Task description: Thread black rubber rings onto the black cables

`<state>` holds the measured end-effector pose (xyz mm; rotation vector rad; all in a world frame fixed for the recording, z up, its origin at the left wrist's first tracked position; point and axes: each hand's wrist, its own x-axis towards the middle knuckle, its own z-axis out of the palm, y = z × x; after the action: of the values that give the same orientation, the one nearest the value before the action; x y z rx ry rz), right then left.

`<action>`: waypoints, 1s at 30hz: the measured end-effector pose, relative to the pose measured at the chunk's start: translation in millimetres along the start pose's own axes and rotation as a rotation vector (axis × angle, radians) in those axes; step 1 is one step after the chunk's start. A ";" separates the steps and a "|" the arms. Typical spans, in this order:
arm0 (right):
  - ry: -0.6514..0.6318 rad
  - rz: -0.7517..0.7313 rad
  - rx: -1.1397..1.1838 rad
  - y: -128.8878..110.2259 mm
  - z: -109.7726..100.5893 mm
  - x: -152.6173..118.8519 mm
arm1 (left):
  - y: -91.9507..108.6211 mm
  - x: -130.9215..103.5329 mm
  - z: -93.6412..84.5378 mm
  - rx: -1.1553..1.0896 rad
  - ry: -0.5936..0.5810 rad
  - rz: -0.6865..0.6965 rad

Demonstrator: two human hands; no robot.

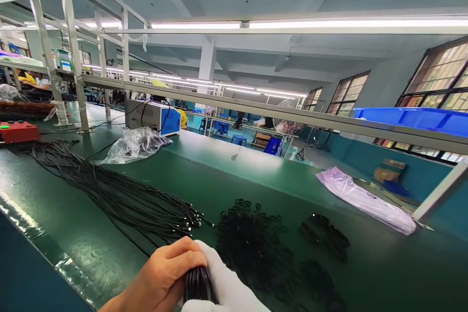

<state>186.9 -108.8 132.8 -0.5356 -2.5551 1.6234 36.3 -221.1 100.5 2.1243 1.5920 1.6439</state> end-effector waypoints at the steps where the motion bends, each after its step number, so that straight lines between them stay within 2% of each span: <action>1: -0.030 0.005 0.023 -0.8 4.3 6.8 | -3.5 -1.4 1.8 -0.003 0.014 -0.003; 4: -0.031 0.003 0.139 -0.1 15.3 24.7 | -14.0 -5.9 5.1 0.027 0.028 -0.040; 7: 0.035 -0.022 0.190 6.7 22.4 36.2 | -16.3 -6.6 1.9 0.059 -0.053 -0.183; 8: 0.009 -0.029 0.250 9.7 23.7 38.5 | -15.4 -5.9 0.0 0.055 -0.072 -0.244; 12: -0.294 -0.027 0.752 21.7 23.8 41.6 | -13.6 -0.4 -2.6 -0.052 -0.069 -0.529; 15: -0.321 -0.023 0.951 30.1 22.0 42.6 | -19.1 3.4 3.4 -0.155 -0.051 -0.702; 19: -0.292 -0.039 0.931 39.7 23.3 46.5 | -26.4 5.1 15.2 -0.216 -0.048 -0.828; 23: -0.241 -0.053 0.896 46.7 29.2 50.2 | -30.6 7.6 22.3 -0.060 -0.084 -0.859; 27: -0.246 -0.058 0.860 50.8 32.3 52.2 | -36.1 16.5 19.5 -0.026 -0.194 -0.910; 30: -0.154 -0.039 0.899 54.2 33.3 53.4 | -35.4 17.4 15.4 0.063 -0.166 -0.872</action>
<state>142.6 -99.5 63.1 -0.2635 -1.5872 2.5721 21.9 -183.8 86.4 1.2018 2.0746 1.0916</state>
